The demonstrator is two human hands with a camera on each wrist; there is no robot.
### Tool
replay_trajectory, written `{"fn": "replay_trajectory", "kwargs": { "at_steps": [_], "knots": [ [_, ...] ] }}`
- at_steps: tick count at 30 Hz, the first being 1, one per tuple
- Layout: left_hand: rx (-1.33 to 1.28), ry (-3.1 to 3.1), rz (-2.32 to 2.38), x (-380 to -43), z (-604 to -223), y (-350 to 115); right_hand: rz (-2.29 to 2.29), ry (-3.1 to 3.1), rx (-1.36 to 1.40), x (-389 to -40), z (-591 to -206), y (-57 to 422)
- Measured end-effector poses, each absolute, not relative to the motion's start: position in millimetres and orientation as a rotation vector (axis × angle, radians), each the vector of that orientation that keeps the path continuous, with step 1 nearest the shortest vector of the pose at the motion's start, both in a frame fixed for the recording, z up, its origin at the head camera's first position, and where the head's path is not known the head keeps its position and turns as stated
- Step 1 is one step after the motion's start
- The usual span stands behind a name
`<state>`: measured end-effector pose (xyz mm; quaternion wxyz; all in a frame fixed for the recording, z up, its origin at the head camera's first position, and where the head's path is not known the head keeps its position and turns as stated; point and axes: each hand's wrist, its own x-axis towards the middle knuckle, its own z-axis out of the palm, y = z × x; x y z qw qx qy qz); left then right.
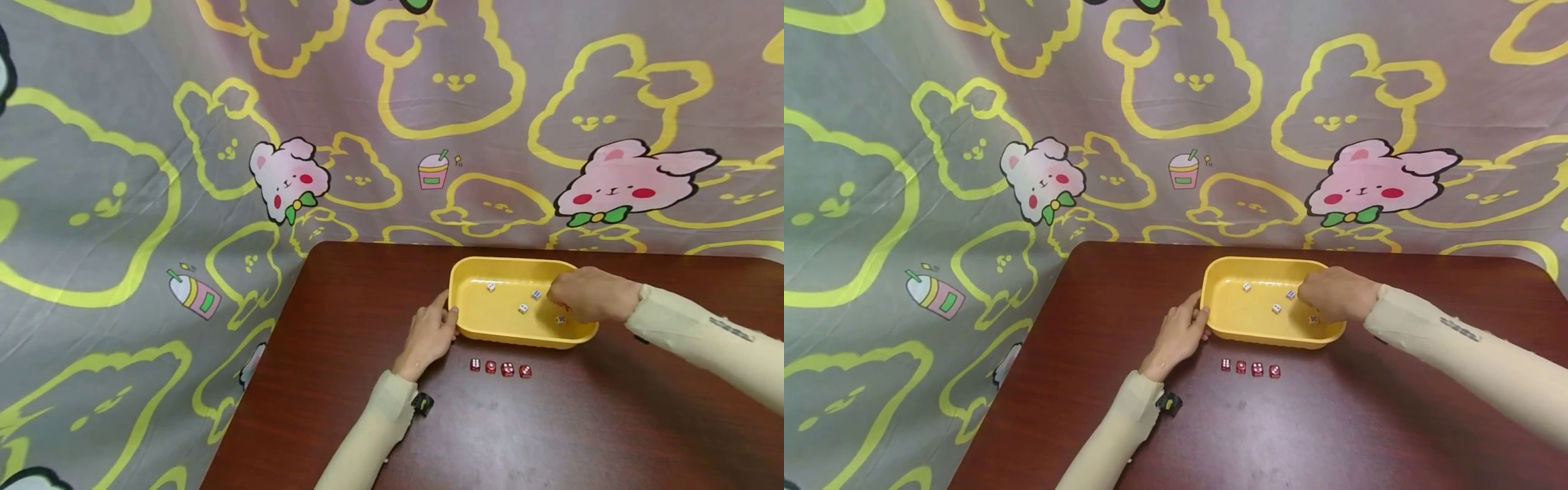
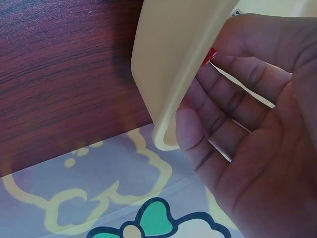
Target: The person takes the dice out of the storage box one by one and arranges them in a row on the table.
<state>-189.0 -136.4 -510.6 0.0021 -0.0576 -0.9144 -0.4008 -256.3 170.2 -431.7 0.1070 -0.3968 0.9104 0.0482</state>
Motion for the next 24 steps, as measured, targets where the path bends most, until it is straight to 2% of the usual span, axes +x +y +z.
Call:
{"fn": "replay_trajectory", "kwargs": {
  "at_steps": [11,24],
  "knots": [
    [-0.189,-2.862,-1.266,-189.5,-510.7,-135.9,0.159,2.715,-1.144,-255.2,-431.5,177.7],
    [-0.184,-2.861,-1.276,-188.0,-509.2,-135.9,0.049,2.801,-1.287,-247.1,-426.7,179.5]
  ]
}}
